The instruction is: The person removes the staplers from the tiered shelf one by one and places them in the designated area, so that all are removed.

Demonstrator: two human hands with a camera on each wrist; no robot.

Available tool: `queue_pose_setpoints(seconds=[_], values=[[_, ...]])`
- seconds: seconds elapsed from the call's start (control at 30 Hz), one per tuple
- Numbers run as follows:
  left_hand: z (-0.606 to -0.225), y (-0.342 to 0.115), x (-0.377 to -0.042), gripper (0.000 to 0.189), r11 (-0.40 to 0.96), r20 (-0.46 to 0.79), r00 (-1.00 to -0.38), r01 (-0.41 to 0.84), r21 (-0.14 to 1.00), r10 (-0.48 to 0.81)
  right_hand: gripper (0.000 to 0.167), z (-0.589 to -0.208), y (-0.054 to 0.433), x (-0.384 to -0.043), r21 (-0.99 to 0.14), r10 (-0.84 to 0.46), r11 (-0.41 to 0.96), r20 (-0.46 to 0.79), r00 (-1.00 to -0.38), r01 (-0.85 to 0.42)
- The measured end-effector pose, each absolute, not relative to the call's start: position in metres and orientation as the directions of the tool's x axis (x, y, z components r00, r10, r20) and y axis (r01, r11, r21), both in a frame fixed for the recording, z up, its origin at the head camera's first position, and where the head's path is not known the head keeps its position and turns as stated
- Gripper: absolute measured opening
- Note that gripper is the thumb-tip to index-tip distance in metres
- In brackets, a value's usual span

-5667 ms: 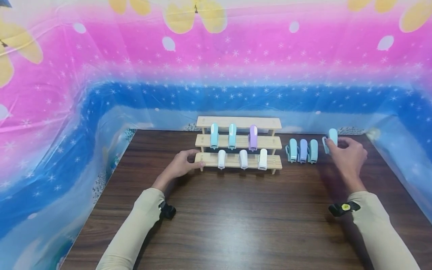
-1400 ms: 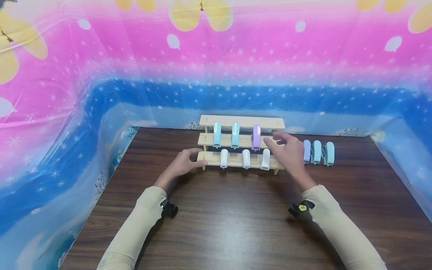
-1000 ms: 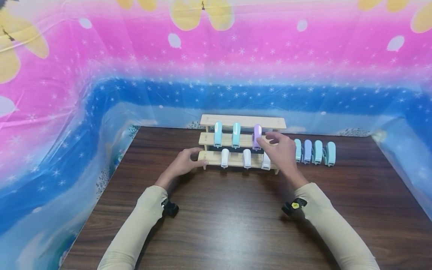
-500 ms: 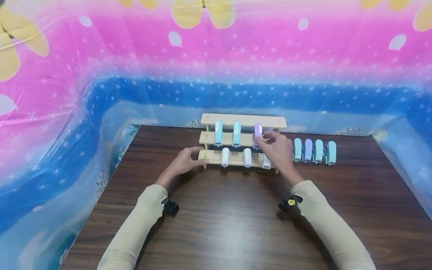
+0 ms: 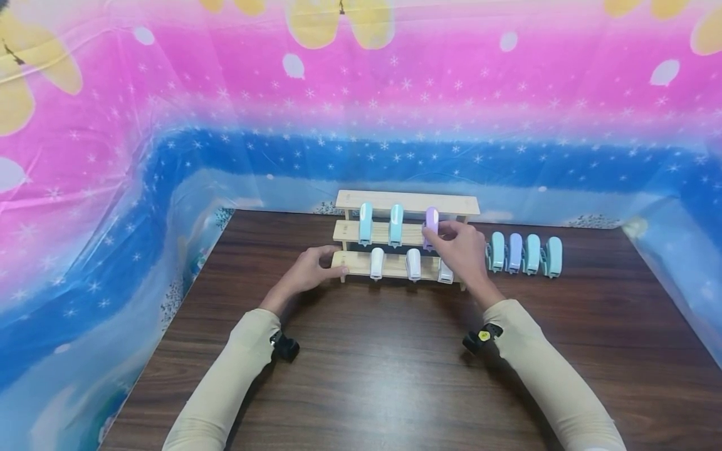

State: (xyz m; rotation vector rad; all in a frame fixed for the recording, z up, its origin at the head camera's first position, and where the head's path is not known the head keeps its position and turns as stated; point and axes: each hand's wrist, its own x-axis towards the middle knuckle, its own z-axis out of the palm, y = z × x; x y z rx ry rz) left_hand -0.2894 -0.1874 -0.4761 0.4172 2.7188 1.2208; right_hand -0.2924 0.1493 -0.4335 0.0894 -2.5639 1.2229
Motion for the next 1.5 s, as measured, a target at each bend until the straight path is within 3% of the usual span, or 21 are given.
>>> queue_pose_setpoints(seconds=[1.0, 1.5], values=[[-0.475, -0.187, -0.288, 0.068, 0.634, -0.022, -0.954, 0.181, 0.752, 0.299, 0.048, -0.431, 0.150, -0.293, -0.762, 0.100, 0.626, 0.288, -0.953, -0.165], [-0.473, -0.187, -0.286, 0.066, 0.635, -0.027, -0.954, 0.178, 0.752, 0.300, 0.049, -0.420, 0.159, -0.283, -0.744, 0.098, 0.634, 0.349, -0.932, -0.212]])
